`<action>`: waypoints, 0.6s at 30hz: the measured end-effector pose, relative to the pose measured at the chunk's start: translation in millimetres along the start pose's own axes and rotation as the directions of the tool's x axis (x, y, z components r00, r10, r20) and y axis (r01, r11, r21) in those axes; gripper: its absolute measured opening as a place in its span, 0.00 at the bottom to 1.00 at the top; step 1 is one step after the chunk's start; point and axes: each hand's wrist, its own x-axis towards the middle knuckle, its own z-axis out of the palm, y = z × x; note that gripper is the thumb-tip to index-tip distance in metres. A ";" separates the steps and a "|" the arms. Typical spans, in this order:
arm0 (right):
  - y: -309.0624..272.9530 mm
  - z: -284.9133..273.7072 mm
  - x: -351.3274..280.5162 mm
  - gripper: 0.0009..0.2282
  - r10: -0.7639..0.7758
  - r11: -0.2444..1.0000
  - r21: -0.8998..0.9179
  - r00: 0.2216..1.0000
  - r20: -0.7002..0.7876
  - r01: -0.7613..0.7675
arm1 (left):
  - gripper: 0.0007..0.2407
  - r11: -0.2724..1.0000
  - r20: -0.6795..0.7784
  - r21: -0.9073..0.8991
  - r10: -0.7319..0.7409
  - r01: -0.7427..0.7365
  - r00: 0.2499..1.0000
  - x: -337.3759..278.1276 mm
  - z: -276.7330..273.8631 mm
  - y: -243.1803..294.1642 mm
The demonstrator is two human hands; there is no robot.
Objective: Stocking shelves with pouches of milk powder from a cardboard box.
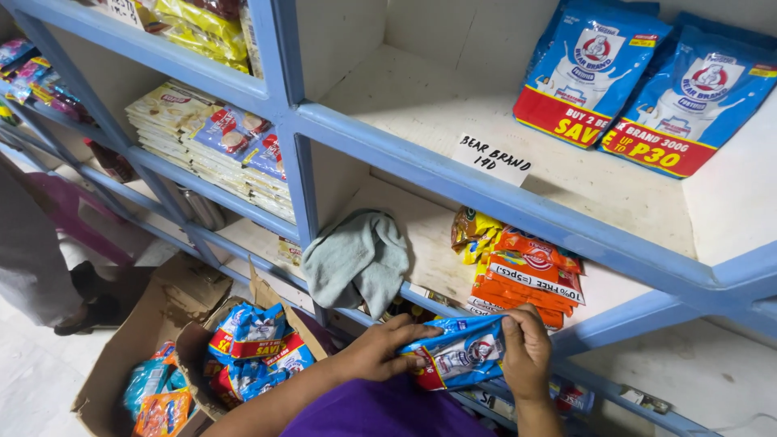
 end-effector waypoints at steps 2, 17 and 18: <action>-10.2 2.8 7.6 0.04 -0.048 0.994 -0.096 0.999 0.011 0.049 | 0.24 0.999 -0.029 -0.039 0.037 -0.038 0.999 1.7 -3.5 1.6; -34.4 38.0 14.2 0.04 -0.221 0.847 -0.340 0.854 0.472 0.407 | 0.16 0.973 0.036 0.227 0.026 -0.034 0.999 5.1 3.8 -33.0; -30.5 38.3 14.9 0.04 -0.262 0.842 -0.315 0.842 0.472 0.438 | 0.15 0.984 0.040 0.177 0.015 -0.022 0.999 6.2 2.6 -33.7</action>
